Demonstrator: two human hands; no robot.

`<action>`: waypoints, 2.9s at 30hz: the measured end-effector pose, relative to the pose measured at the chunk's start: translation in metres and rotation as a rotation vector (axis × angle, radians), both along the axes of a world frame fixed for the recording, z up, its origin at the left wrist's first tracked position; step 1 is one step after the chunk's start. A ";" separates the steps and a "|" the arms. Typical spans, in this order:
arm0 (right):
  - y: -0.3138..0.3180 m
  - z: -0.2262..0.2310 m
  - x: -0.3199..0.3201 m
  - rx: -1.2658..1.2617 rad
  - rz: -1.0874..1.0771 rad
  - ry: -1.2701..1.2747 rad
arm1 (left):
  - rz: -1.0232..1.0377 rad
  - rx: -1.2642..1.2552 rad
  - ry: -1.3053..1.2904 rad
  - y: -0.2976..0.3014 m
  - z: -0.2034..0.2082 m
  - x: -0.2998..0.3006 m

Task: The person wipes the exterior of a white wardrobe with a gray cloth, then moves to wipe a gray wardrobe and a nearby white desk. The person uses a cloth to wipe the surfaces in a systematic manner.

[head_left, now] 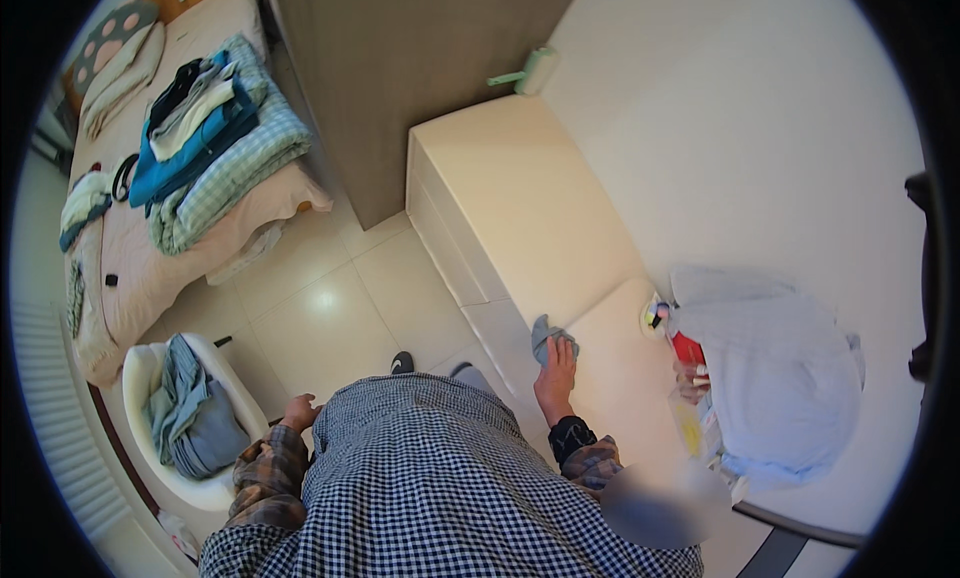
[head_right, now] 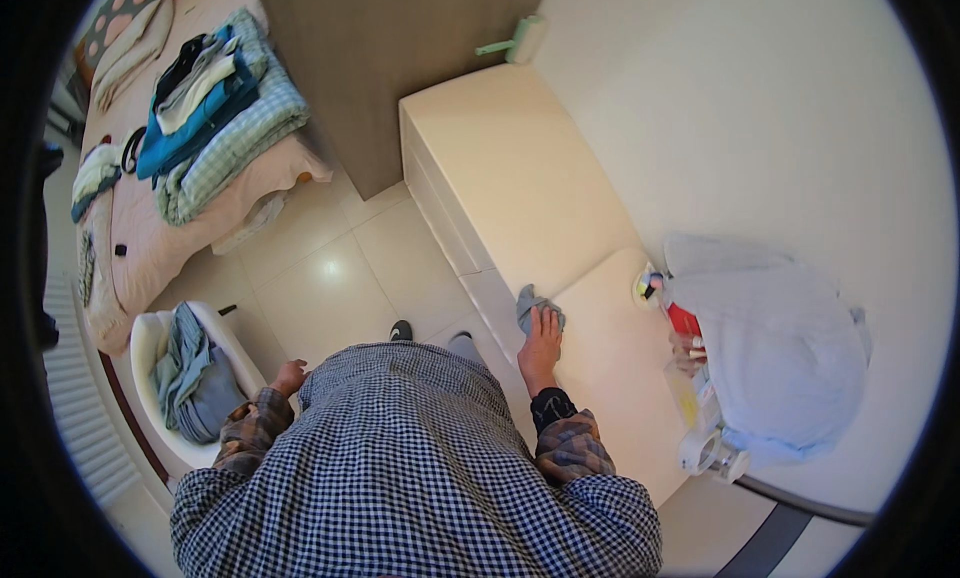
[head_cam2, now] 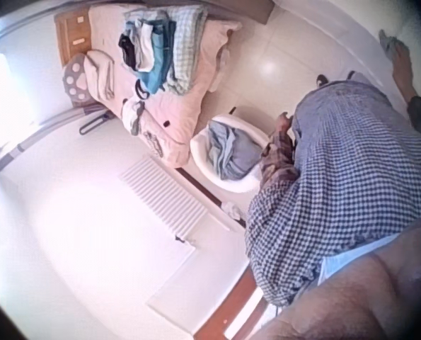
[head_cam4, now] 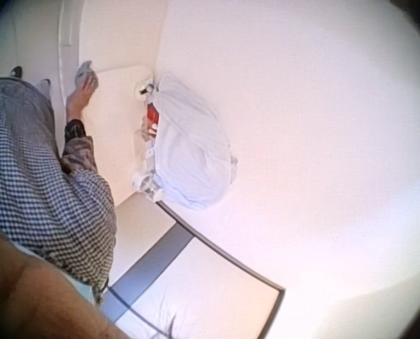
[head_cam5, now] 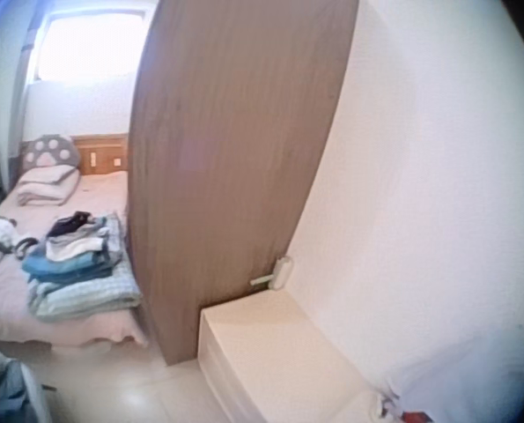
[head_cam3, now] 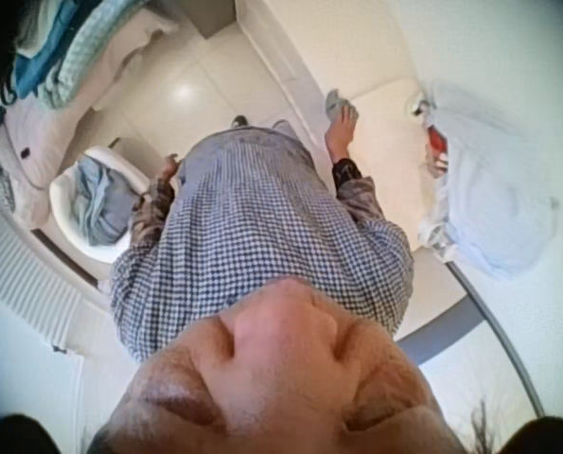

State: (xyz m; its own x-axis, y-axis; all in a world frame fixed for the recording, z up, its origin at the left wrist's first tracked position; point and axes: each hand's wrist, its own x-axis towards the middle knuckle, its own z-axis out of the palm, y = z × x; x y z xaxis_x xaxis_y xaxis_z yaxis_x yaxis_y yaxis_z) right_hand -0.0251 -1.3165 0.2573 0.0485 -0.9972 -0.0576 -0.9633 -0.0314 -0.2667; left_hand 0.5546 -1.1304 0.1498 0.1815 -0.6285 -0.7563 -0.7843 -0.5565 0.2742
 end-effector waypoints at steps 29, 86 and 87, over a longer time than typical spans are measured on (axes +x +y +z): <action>-0.325 -0.023 0.164 0.159 1.245 0.073 | 0.993 -0.099 0.073 -0.030 0.070 -0.158; -0.336 0.106 0.167 0.240 0.137 -1.160 | 0.293 -1.416 -0.025 -0.422 0.284 -0.034; -0.334 0.114 0.173 0.274 0.097 -1.164 | 0.330 -1.490 -0.023 -0.435 0.302 -0.031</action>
State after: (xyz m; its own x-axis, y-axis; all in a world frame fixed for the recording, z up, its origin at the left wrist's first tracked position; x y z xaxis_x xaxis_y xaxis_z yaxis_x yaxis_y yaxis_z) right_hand 0.1474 -1.6505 0.3714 0.2866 -0.9478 -0.1394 -0.1368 0.1035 -0.9852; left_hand 0.5237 -1.5658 0.4521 0.4643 -0.7214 0.5138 -0.6961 0.0614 0.7153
